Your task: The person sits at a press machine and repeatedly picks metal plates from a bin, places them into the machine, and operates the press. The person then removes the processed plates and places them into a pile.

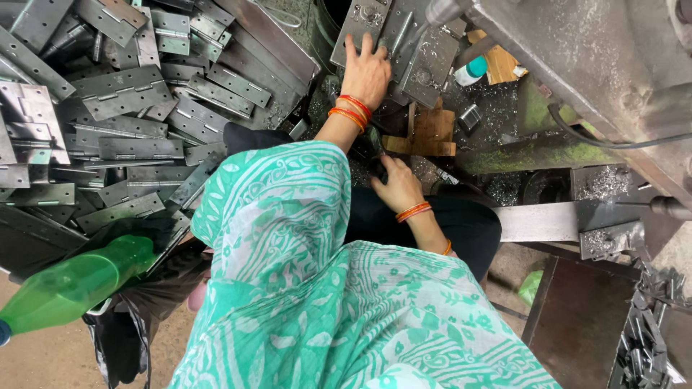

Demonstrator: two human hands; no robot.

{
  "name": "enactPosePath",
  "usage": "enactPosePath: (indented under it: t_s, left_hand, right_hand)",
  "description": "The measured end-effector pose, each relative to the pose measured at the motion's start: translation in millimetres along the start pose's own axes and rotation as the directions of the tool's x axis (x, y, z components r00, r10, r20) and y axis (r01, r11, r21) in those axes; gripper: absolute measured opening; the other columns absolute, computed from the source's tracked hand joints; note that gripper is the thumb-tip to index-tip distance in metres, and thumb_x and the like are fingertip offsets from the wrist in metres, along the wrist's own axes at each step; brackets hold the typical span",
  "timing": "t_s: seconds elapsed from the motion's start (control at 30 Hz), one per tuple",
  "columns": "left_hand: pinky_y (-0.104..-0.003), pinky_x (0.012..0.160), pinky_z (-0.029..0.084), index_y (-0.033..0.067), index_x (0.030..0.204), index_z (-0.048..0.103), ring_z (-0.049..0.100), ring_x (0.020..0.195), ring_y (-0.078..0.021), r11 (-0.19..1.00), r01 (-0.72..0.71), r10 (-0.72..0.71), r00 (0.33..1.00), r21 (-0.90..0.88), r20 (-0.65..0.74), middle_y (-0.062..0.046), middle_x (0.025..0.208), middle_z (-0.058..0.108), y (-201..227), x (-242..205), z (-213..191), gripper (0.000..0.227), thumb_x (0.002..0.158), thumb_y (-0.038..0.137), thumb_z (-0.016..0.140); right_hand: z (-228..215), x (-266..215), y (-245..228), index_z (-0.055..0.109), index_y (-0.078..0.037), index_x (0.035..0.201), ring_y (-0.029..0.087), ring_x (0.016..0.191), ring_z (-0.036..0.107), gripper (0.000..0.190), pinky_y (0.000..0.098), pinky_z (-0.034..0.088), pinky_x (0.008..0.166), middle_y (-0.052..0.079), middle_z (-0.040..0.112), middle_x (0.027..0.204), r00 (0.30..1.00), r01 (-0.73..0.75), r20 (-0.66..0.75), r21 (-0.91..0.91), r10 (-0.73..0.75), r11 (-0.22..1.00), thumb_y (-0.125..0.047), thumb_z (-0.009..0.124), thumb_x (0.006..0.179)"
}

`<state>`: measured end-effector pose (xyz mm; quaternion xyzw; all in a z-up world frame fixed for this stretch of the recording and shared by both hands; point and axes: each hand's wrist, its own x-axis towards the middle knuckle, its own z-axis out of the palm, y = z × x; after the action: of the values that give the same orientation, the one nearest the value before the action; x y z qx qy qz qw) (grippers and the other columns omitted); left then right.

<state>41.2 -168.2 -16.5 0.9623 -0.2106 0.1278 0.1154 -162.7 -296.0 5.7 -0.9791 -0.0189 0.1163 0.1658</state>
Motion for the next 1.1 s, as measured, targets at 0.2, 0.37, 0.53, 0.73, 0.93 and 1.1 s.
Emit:
enactPosePath:
  t_s: [0.2, 0.37, 0.53, 0.73, 0.93, 1.1]
  left_hand:
    - [-0.072, 0.111, 0.023, 0.0122, 0.103, 0.079, 0.040, 0.138, -0.0402, 1.000, -0.025, 0.024, 0.999, 0.007, 0.040, -0.009, 0.129, 0.065, -1.2, 1.4, 3.6, 0.023, 0.091, 0.019, 0.061]
    - [-0.072, 0.111, 0.024, 0.0087, 0.110, 0.078, 0.038, 0.140, -0.0410, 0.999, -0.049, 0.050, 0.993, 0.007, -0.103, -0.011, 0.135, 0.061, -7.9, -9.5, 10.4, 0.030, 0.093, 0.022, 0.057]
    - [-0.072, 0.113, 0.022, 0.0070, 0.107, 0.078, 0.036, 0.142, -0.0407, 0.998, -0.049, 0.044, 0.994, -0.037, -0.102, -0.011, 0.137, 0.060, -5.8, -2.8, 14.3, 0.030, 0.094, 0.021, 0.056]
    - [-0.073, 0.116, 0.019, 0.0074, 0.110, 0.078, 0.035, 0.146, -0.0404, 0.997, -0.022, 0.017, 0.997, -0.075, -0.076, -0.011, 0.136, 0.061, 5.9, 21.0, 26.0, 0.027, 0.097, 0.017, 0.056]
    - [-0.073, 0.113, 0.016, 0.0097, 0.107, 0.079, 0.034, 0.144, -0.0391, 1.000, -0.027, 0.026, 0.991, -0.008, -0.134, -0.008, 0.136, 0.061, 5.3, 30.9, 31.1, 0.031, 0.088, 0.018, 0.056]
    - [-0.075, 0.115, 0.016, 0.0092, 0.117, 0.078, 0.030, 0.147, -0.0401, 0.998, -0.056, 0.055, 0.996, -0.014, -0.075, -0.009, 0.135, 0.061, 2.0, 10.1, 29.4, 0.033, 0.095, 0.021, 0.055]
  right_hand:
    - [53.3, -18.0, 7.0, 0.062, -0.020, 0.130, 0.045, 0.102, 0.066, 0.047, 0.0537, 0.056, 0.083, 0.018, 0.063, 0.121, 0.994, -0.056, -0.086, 0.048, 0.060, 0.997, -0.027, 0.074, 0.085]
    - [93.6, -28.8, 13.9, 0.059, -0.025, 0.134, 0.048, 0.105, 0.065, 0.050, 0.0544, 0.057, 0.083, 0.022, 0.060, 0.130, 0.987, -0.007, -0.157, 0.150, 0.030, 0.989, -0.026, 0.074, 0.086]
    - [57.1, -13.0, 23.1, 0.056, -0.016, 0.137, 0.049, 0.108, 0.063, 0.061, 0.0549, 0.055, 0.087, 0.024, 0.059, 0.129, 0.995, -0.093, 0.025, 0.042, 0.092, 0.995, -0.024, 0.076, 0.080]
    - [14.8, 9.1, 35.8, 0.060, -0.010, 0.137, 0.043, 0.115, 0.067, 0.053, 0.0508, 0.056, 0.097, 0.019, 0.065, 0.127, 0.989, 0.140, -0.045, 0.030, -0.138, 0.990, -0.030, 0.076, 0.090]
    - [73.0, -14.9, 26.4, 0.060, -0.016, 0.133, 0.047, 0.107, 0.064, 0.054, 0.0533, 0.056, 0.084, 0.022, 0.060, 0.129, 0.995, -0.016, -0.099, 0.054, 0.021, 0.998, -0.027, 0.076, 0.083]
    - [87.2, -28.5, 22.2, 0.062, -0.024, 0.130, 0.047, 0.107, 0.065, 0.047, 0.0536, 0.056, 0.085, 0.020, 0.060, 0.130, 0.992, -0.035, -0.117, 0.154, 0.054, 0.987, -0.027, 0.074, 0.085]
